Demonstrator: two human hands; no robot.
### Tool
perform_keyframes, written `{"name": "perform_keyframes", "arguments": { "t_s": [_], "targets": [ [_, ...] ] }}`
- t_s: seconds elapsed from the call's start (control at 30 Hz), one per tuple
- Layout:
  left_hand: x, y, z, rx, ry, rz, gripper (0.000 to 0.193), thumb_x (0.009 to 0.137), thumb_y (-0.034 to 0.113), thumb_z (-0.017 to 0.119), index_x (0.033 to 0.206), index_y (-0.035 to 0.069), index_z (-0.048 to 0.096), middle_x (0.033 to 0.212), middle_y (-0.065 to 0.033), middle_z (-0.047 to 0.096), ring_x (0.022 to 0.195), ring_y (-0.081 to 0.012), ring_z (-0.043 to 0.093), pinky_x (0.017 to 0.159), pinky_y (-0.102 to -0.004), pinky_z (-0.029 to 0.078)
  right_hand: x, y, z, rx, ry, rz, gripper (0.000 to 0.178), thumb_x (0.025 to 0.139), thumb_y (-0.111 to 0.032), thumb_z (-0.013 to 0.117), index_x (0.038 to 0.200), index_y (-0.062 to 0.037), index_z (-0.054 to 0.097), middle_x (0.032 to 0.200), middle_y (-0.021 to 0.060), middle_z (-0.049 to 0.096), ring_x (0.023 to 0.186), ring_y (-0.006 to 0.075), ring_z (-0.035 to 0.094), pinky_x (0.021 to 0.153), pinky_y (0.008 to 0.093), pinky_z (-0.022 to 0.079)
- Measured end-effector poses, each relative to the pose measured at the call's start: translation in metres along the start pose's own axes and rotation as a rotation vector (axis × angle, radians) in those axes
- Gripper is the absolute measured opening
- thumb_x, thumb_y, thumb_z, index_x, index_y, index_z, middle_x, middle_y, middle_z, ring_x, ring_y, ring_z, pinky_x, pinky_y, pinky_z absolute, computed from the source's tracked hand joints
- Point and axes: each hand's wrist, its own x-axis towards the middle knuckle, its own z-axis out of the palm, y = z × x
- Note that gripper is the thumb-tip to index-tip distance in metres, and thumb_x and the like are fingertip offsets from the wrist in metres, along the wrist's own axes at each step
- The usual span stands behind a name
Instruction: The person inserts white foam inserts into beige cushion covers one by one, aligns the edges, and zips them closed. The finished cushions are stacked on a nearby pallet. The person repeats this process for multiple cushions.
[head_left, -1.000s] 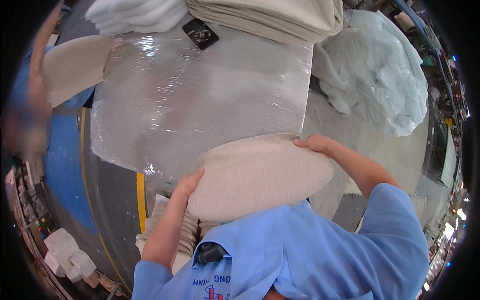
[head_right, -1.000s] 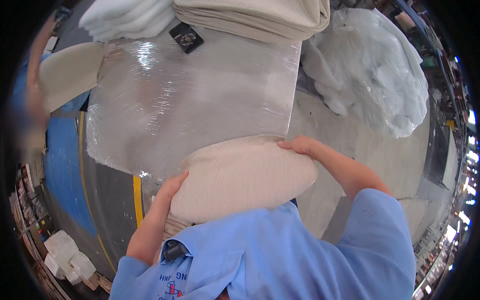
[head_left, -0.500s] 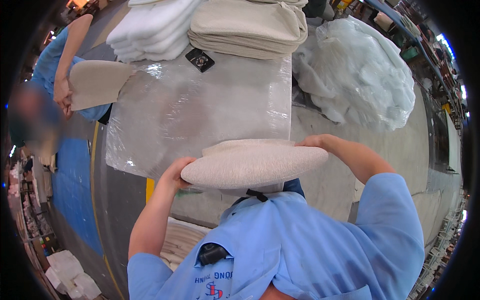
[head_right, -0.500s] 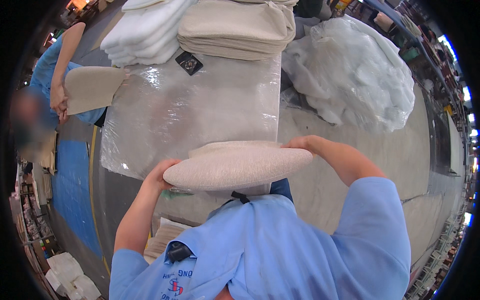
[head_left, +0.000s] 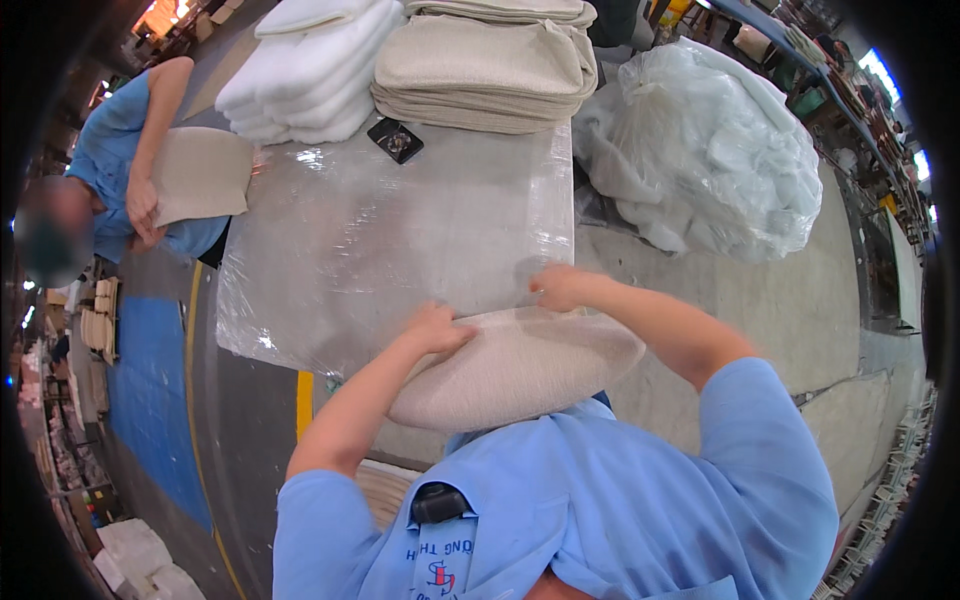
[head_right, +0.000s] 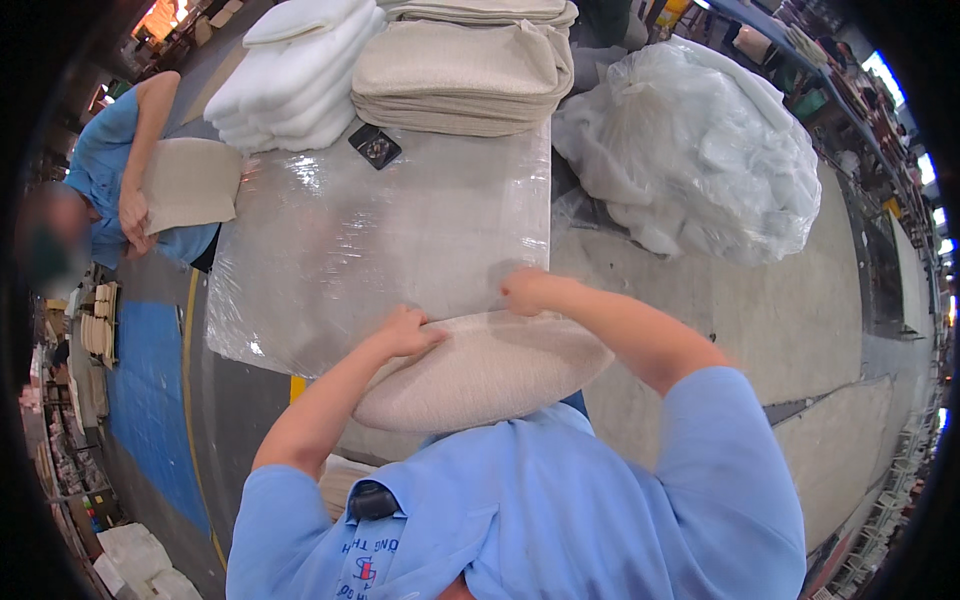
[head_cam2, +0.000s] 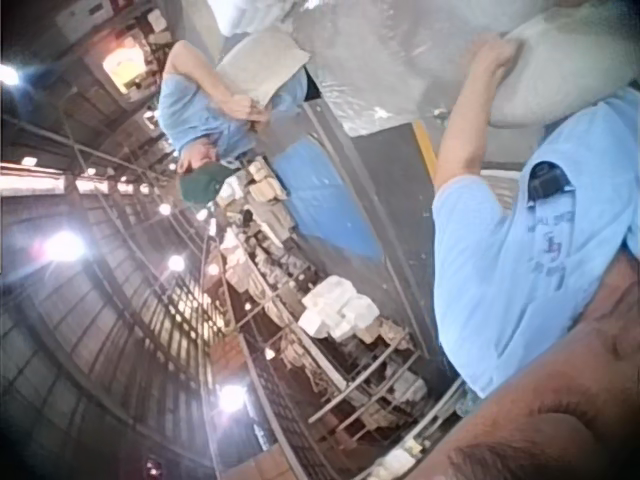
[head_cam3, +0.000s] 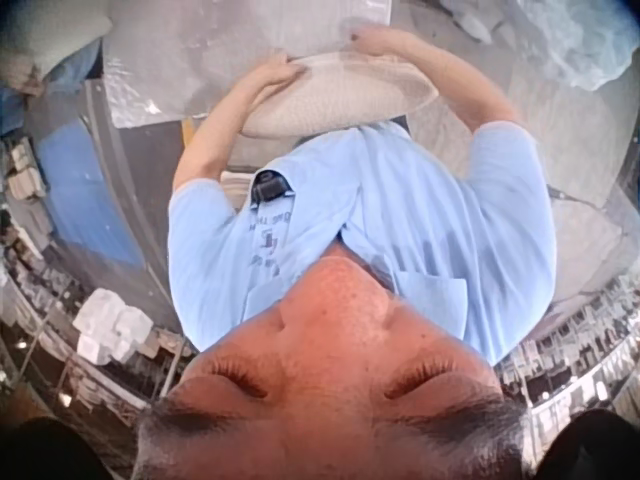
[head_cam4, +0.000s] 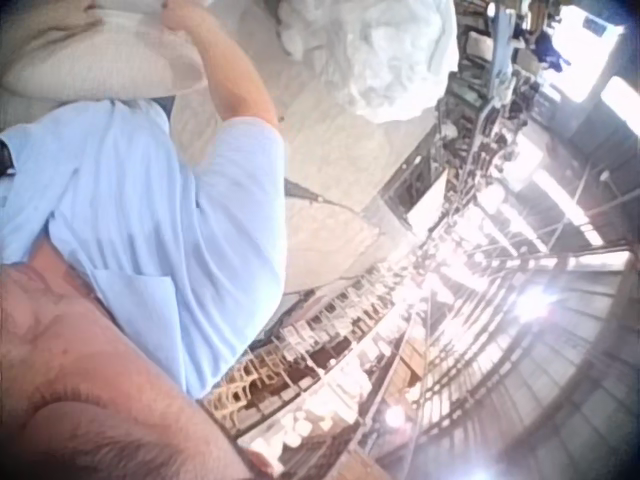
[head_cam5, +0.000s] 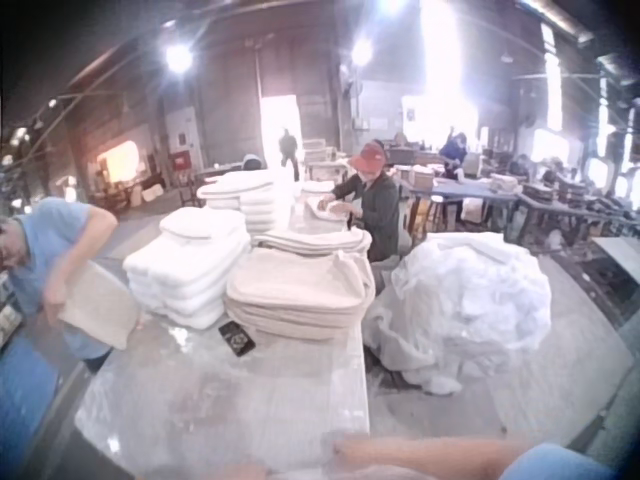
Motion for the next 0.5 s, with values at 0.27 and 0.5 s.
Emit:
{"name": "perform_keyframes", "arguments": {
  "t_s": [0.27,0.5],
  "targets": [
    [0.015,0.013,0.007,-0.209,-0.19,0.121,0.053,0.091,0.041,0.075,0.126,0.001,0.075,0.121,-0.0215,0.074,0.118,-0.0344,0.069,0.1,-0.0449,0.054,0.014,-0.054,0.014,-0.073,-0.036,-0.068,0.026,0.092,-0.017,0.069,0.114,-0.0074,0.077,0.124,0.0222,0.07,0.117,0.0387,0.068,0.097,0.0479,0.056],
    [0.03,0.01,0.026,-0.444,0.045,0.184,0.029,0.099,0.03,0.069,0.107,0.003,0.072,0.094,-0.0182,0.073,0.09,-0.0284,0.069,0.082,-0.0438,0.053,0.027,-0.05,0.009,0.153,-0.094,0.036,0.022,0.095,-0.02,0.066,0.11,-0.0084,0.077,0.108,0.0227,0.075,0.104,0.0365,0.073,0.087,0.0491,0.056]
  ]
}}
